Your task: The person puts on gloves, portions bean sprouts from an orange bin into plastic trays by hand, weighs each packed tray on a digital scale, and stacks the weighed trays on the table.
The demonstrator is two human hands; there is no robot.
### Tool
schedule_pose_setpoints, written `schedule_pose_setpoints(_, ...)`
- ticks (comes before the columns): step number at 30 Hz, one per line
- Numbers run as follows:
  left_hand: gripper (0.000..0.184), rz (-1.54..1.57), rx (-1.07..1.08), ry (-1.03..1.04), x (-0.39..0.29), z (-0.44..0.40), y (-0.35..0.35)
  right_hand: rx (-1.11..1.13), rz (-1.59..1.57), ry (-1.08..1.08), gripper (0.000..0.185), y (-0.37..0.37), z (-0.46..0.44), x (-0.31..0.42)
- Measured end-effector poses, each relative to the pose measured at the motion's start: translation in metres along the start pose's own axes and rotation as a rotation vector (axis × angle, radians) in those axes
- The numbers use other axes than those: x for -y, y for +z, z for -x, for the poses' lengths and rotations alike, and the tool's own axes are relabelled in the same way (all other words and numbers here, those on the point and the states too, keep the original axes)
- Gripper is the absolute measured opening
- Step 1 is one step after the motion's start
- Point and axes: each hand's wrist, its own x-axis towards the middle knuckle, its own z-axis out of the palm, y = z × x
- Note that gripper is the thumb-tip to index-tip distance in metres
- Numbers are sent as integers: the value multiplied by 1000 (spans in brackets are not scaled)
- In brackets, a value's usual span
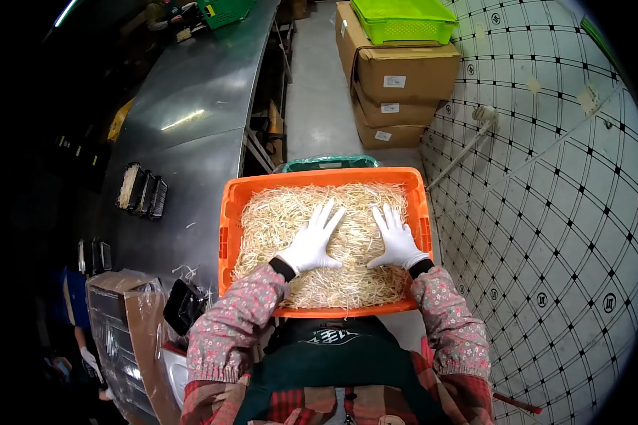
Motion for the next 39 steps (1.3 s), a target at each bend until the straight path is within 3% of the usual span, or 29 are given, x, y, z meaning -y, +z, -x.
schedule_pose_setpoints(3,139,103,163,-127,6,-38,21,-51,132,-14,138,15,-1,-7)
schedule_pose_setpoints(5,129,134,182,-178,10,-48,33,-23,-58,-8,125,22,-7,-13)
schedule_pose_setpoints(6,117,146,224,-242,12,-53,39,-127,-27,-23,95,24,-4,-11)
schedule_pose_setpoints(7,105,155,267,-305,14,-57,44,-131,-31,-19,95,31,-6,-17)
schedule_pose_setpoints(8,66,142,187,-258,14,-51,44,-194,-55,-40,80,43,-12,-30)
schedule_pose_setpoints(12,48,-14,117,-119,15,-31,37,-343,-109,-31,46,23,-10,-50)
schedule_pose_setpoints(15,33,22,-71,95,33,-1,39,-327,-115,144,43,-29,-6,-50)
schedule_pose_setpoints(17,37,-13,-76,181,24,12,32,-312,-169,160,45,-53,-11,-37)
schedule_pose_setpoints(19,43,-44,-156,273,15,12,48,-334,-123,38,47,-50,-26,-25)
schedule_pose_setpoints(20,52,-64,-132,219,8,11,55,-337,-115,26,47,-35,-37,-18)
schedule_pose_setpoints(23,66,-117,-270,79,-13,9,51,11,-26,-2,90,-24,-49,2)
schedule_pose_setpoints(24,91,-89,-216,54,-6,8,52,11,-27,1,90,-22,-48,-4)
schedule_pose_setpoints(25,91,-87,-216,56,-2,6,50,-47,-87,-23,107,-20,-46,-16)
schedule_pose_setpoints(26,103,-87,-257,47,-2,1,40,-103,-147,-45,124,-18,-42,-25)
schedule_pose_setpoints(27,115,-85,-294,36,-2,-5,33,-97,-149,-40,124,-17,-36,-27)
schedule_pose_setpoints(28,131,-74,-81,-8,3,-18,29,-79,-124,-39,132,-18,-30,-30)
schedule_pose_setpoints(29,131,-70,-82,-4,1,-31,21,-64,-97,-39,140,-19,-25,-31)
schedule_pose_setpoints(30,133,-79,60,-29,-5,-45,11,-6,-18,-43,146,-15,-23,-27)
schedule_pose_setpoints(33,139,118,311,-26,6,-78,17,-5,-54,-62,145,10,-26,-27)
schedule_pose_setpoints(34,131,72,307,-37,7,-81,24,-34,-120,-67,130,17,-28,-30)
schedule_pose_setpoints(35,123,26,304,-48,4,-83,26,-35,-122,-65,130,15,-29,-31)
schedule_pose_setpoints(36,123,23,306,-47,6,-83,31,-14,-128,-45,109,13,-30,-32)
schedule_pose_setpoints(37,107,79,271,-106,9,-81,38,7,-134,-24,89,12,-31,-33)
schedule_pose_setpoints(38,91,135,234,-167,10,-78,43,6,-138,-25,89,15,-32,-37)
schedule_pose_setpoints(39,91,132,232,-168,8,-73,44,-52,-139,-64,72,19,-36,-47)
